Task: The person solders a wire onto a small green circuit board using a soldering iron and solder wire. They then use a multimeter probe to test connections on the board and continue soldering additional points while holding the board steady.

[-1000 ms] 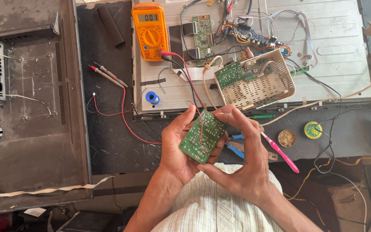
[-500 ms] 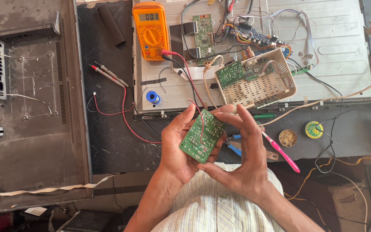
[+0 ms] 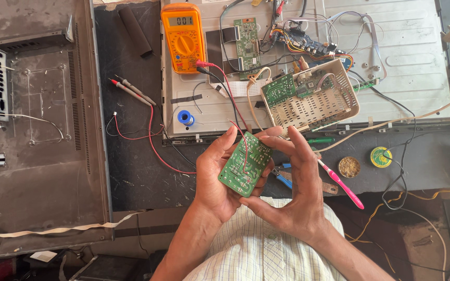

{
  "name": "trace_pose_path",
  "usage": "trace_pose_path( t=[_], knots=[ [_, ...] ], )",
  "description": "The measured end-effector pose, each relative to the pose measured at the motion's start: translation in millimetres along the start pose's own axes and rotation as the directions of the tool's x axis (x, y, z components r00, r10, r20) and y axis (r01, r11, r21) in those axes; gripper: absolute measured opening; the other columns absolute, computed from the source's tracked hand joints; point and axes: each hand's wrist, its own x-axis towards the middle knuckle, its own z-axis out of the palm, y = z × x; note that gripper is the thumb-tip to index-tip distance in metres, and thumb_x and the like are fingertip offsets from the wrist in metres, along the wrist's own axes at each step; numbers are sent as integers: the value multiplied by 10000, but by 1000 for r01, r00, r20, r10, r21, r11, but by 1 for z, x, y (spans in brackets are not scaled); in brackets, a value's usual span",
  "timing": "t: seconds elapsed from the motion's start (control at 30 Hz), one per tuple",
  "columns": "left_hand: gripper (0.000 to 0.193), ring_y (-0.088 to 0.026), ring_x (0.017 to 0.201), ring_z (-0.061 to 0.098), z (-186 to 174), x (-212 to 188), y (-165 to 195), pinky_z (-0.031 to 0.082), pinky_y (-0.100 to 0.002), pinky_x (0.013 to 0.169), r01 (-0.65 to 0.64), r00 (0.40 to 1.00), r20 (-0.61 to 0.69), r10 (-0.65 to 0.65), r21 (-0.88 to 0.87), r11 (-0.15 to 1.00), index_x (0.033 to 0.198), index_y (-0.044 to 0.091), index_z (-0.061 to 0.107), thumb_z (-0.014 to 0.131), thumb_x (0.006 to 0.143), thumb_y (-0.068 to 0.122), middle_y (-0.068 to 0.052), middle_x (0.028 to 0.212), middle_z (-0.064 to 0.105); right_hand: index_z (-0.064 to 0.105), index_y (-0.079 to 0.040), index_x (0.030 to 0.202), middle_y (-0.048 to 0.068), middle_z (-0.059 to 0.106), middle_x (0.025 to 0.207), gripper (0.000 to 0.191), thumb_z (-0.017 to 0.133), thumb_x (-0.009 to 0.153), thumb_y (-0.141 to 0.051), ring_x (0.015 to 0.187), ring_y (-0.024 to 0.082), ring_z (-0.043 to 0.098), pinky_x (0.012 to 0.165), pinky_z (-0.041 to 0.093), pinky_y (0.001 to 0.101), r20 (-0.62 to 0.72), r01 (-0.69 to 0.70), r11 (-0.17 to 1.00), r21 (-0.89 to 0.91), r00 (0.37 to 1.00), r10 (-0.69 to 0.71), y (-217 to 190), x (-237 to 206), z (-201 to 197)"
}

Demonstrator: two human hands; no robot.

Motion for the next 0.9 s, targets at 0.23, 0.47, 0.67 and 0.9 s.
trace_pose_path(
  t=[0.23,0.47,0.67,0.9],
  knots=[
    [747,-143,809,702,-11,3,-1,548,-257,616,-9,999,42,6,76,997,1519,27,555,480,1022,580,-95,975,721,152,-33,1632,190,518,1496,1243,944,678,-122,1429,286,528,1230,402,424,-15,-7,1000,8,1000,7,1,-1,0],
    [694,-184,756,716,-48,10,7,592,-304,642,-303,829,-204,522,621,723,1537,51,370,579,952,361,-122,973,744,201,-36,1614,198,526,1487,1165,919,696,-55,1410,296,535,1237,418,439,-209,-62,977,-206,978,18,24,7,-21],
    [400,-230,917,724,-76,21,23,583,-334,819,-113,490,158,857,987,-117,1282,12,625,671,887,45,-112,1028,736,214,-56,1586,197,569,1442,1162,947,685,-100,1352,318,565,1179,434,452,-178,-74,902,-426,984,-4,60,19,-17],
    [136,-288,1040,630,-84,59,54,463,-454,882,218,564,448,693,729,-649,933,63,754,729,803,32,-85,979,719,202,-54,1578,206,558,1461,1148,944,702,-86,1381,331,556,1199,426,455,-159,-25,916,-401,986,-43,87,30,-6]
  ],
)
